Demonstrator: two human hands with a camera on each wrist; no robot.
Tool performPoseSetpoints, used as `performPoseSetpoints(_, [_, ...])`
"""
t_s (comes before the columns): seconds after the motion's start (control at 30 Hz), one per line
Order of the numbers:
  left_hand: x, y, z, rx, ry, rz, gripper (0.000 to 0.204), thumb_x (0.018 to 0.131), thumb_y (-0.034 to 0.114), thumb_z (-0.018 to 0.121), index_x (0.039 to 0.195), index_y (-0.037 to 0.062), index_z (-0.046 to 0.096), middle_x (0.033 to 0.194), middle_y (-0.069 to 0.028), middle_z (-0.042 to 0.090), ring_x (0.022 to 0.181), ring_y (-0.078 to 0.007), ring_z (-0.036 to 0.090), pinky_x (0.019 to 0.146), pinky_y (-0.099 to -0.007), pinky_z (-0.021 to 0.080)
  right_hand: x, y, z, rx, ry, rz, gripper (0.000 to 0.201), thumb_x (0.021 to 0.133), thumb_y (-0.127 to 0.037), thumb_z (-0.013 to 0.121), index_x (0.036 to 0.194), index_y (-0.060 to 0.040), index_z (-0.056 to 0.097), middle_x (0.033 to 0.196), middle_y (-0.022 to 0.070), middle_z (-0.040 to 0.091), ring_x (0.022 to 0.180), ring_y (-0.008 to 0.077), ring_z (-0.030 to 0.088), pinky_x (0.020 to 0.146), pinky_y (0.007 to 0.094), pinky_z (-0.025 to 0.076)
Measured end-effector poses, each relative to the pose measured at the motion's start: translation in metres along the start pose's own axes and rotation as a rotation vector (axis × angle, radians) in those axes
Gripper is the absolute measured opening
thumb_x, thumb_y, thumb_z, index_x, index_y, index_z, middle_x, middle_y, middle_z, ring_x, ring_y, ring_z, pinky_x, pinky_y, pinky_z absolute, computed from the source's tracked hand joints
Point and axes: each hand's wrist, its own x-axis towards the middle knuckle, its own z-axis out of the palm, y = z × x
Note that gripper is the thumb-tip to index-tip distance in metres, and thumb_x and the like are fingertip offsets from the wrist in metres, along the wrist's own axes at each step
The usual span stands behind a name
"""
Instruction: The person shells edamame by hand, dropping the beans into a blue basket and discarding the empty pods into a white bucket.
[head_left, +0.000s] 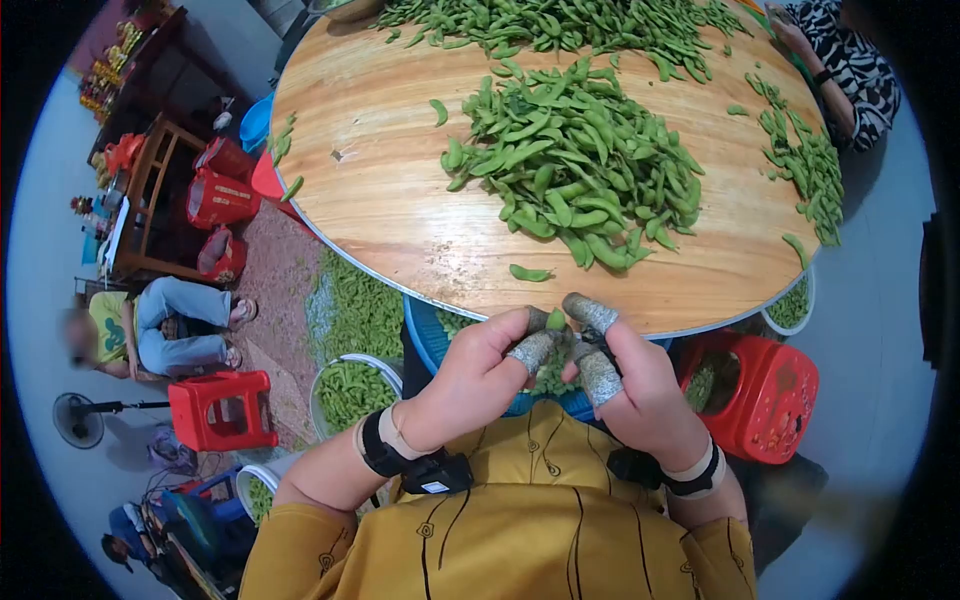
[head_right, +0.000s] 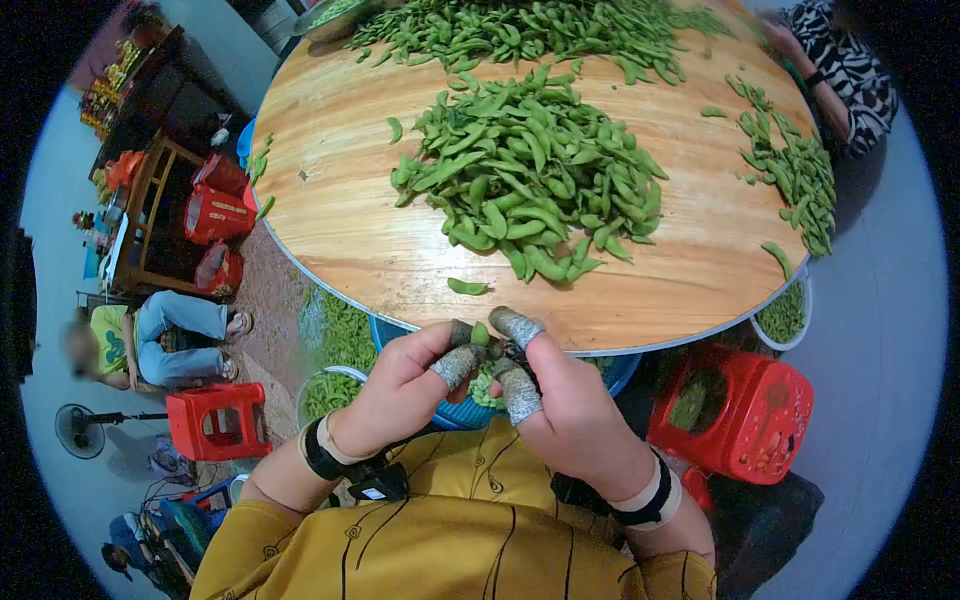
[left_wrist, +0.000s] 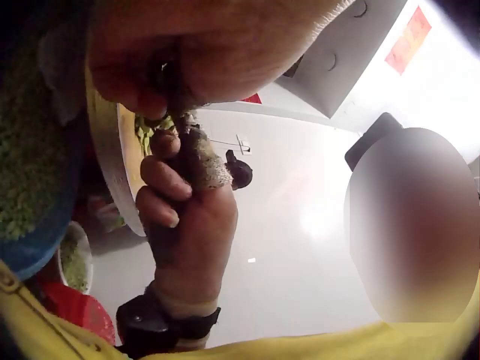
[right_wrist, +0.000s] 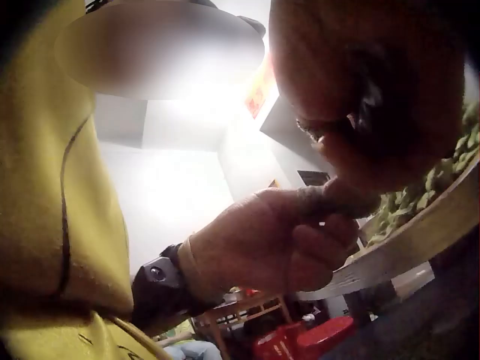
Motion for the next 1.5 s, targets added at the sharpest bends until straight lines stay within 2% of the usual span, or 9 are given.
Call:
performPoseSetpoints(0.43, [0.003, -0.002, 0.004, 0.518, 0.018, 0.35, 0.012, 0.089, 0.002, 0.05, 0.095, -0.0004, 0.06, 0.084, -0.0048, 0.062, 0.074, -0.0124, 0.054, 0.067, -0.03, 0.046, -0.003, 0.013, -0.002, 0.068, -0.009, -0.036, 0.04, 0.087, 0.004, 0.049, 0.127, -0.0011, 0.051, 0.084, 0.0019, 0.065, 0.067, 0.0054, 0.056, 0.059, 0.0202, 0.046])
performPoseSetpoints(0.6, [0.002, -0.005, 0.004, 0.77, 0.114, 0.514, 0.008, 0.089, 0.006, 0.055, 0.091, -0.0008, 0.059, 0.076, -0.0062, 0.058, 0.066, -0.0146, 0.053, 0.061, -0.0324, 0.046, -0.002, 0.015, -0.004, 0.681, -0.134, 0.346, 0.036, 0.087, 0.0, 0.044, 0.122, -0.004, 0.053, 0.08, 0.0016, 0.061, 0.054, 0.007, 0.05, 0.049, 0.02, 0.042])
performPoseSetpoints(0.67, [0.004, 0.003, -0.004, -0.183, -0.143, -0.244, 0.014, 0.081, 0.006, 0.061, 0.092, -0.0009, 0.057, 0.071, -0.0121, 0.055, 0.061, -0.0172, 0.053, 0.059, -0.0314, 0.046, -0.004, 0.013, -0.003, 0.771, -0.14, 0.386, 0.035, 0.088, 0.0, 0.043, 0.121, -0.0048, 0.053, 0.078, 0.0009, 0.06, 0.051, 0.0049, 0.047, 0.046, 0.0187, 0.039])
performPoseSetpoints(0.8, [0.007, -0.003, -0.007, -0.381, -0.213, -0.325, 0.016, 0.081, 0.009, 0.064, 0.092, 0.0001, 0.058, 0.069, -0.01, 0.053, 0.059, -0.0101, 0.05, 0.057, -0.0268, 0.044, -0.004, 0.01, -0.002, 0.707, -0.143, 0.395, 0.034, 0.088, -0.001, 0.043, 0.119, -0.0053, 0.055, 0.076, -0.0006, 0.058, 0.05, 0.0035, 0.045, 0.044, 0.0182, 0.037])
performPoseSetpoints(0.97, [0.002, -0.006, -0.004, 1.066, 0.124, 0.609, 0.022, 0.066, 0.008, 0.071, 0.081, 0.0028, 0.055, 0.066, -0.0107, 0.051, 0.06, -0.0254, 0.055, 0.052, -0.0359, 0.043, -0.006, 0.008, 0.003, 0.484, -0.132, 0.36, 0.032, 0.087, -0.002, 0.045, 0.118, -0.0061, 0.055, 0.076, -0.0015, 0.057, 0.05, 0.0036, 0.045, 0.044, 0.0182, 0.037])
performPoseSetpoints(1.1, [0.0, -0.009, 0.004, 1.194, 0.233, 0.698, 0.026, 0.058, 0.007, 0.068, 0.078, 0.0032, 0.052, 0.065, -0.0122, 0.049, 0.063, -0.0339, 0.055, 0.053, -0.0407, 0.044, -0.004, 0.004, 0.004, 0.365, -0.088, 0.259, 0.032, 0.088, -0.002, 0.043, 0.118, -0.006, 0.055, 0.074, -0.0014, 0.057, 0.05, 0.0036, 0.045, 0.044, 0.0182, 0.037])
performPoseSetpoints(1.2, [-0.003, -0.001, 0.006, 1.069, 0.151, 0.573, 0.019, 0.07, 0.008, 0.067, 0.082, 0.0018, 0.054, 0.07, -0.0109, 0.053, 0.063, -0.0261, 0.057, 0.054, -0.0367, 0.045, -0.002, 0.007, 0.0, 0.557, -0.111, 0.36, 0.033, 0.089, -0.002, 0.042, 0.119, -0.005, 0.054, 0.074, -0.0007, 0.058, 0.05, 0.004, 0.045, 0.044, 0.0182, 0.037])
performPoseSetpoints(1.37, [0.0, 0.0, -0.004, -0.432, -0.21, -0.378, 0.02, 0.098, 0.014, 0.044, 0.096, -0.0028, 0.056, 0.079, -0.0064, 0.06, 0.068, -0.0106, 0.055, 0.056, -0.0261, 0.045, -0.01, 0.023, -0.007, 0.677, -0.15, 0.417, 0.031, 0.091, -0.005, 0.046, 0.121, -0.0043, 0.053, 0.077, 0.0003, 0.059, 0.051, 0.0054, 0.047, 0.046, 0.0188, 0.039])
performPoseSetpoints(1.5, [-0.003, 0.002, -0.004, 0.2, -0.279, -0.104, 0.02, 0.097, 0.015, 0.041, 0.1, 0.0014, 0.056, 0.077, -0.0037, 0.06, 0.066, -0.01, 0.054, 0.062, -0.0246, 0.046, -0.008, 0.015, -0.008, 0.171, -0.057, 0.156, 0.027, 0.088, -0.007, 0.059, 0.114, -0.002, 0.058, 0.083, 0.002, 0.064, 0.063, 0.013, 0.059, 0.062, 0.0238, 0.048])
